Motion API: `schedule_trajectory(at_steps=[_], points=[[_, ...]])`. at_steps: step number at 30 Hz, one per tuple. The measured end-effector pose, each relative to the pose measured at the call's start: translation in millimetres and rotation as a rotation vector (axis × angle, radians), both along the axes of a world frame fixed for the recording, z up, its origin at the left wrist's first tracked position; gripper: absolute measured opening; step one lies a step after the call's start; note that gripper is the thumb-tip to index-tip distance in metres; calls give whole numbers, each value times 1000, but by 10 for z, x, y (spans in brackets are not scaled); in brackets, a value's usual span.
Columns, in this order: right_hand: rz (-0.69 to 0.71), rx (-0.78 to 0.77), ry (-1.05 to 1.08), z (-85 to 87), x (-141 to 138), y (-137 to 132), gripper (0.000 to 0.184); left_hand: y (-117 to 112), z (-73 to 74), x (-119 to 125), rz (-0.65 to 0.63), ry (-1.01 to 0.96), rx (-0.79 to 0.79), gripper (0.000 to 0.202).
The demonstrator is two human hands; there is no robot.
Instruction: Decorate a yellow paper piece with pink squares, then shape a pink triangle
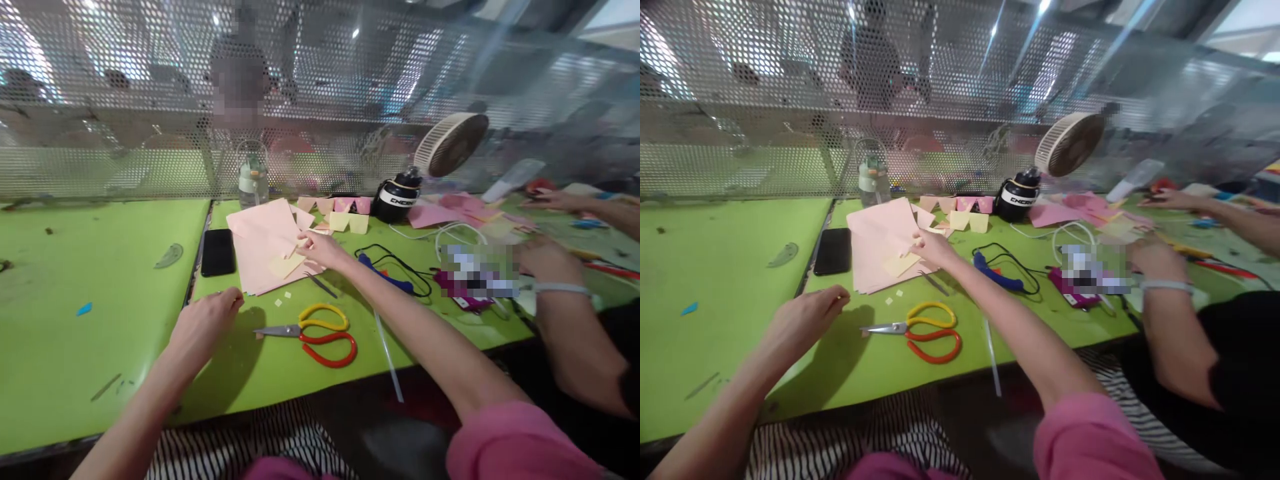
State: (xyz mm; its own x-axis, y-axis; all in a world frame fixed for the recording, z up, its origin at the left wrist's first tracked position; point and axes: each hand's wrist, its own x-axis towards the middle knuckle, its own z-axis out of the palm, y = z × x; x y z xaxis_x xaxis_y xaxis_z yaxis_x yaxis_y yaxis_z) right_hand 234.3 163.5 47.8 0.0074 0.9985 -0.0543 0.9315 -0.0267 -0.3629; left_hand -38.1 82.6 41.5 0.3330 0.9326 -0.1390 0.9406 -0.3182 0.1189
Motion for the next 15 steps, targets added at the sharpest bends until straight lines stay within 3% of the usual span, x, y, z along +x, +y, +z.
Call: schedule_trajectory(at_steps=[6, 15], points=[[46, -30, -107, 60, 206, -405, 30, -9, 8, -7, -22, 18, 8, 29], [148, -39, -89, -2, 183, -826, 25, -18, 0, -33, -34, 6, 29, 33]])
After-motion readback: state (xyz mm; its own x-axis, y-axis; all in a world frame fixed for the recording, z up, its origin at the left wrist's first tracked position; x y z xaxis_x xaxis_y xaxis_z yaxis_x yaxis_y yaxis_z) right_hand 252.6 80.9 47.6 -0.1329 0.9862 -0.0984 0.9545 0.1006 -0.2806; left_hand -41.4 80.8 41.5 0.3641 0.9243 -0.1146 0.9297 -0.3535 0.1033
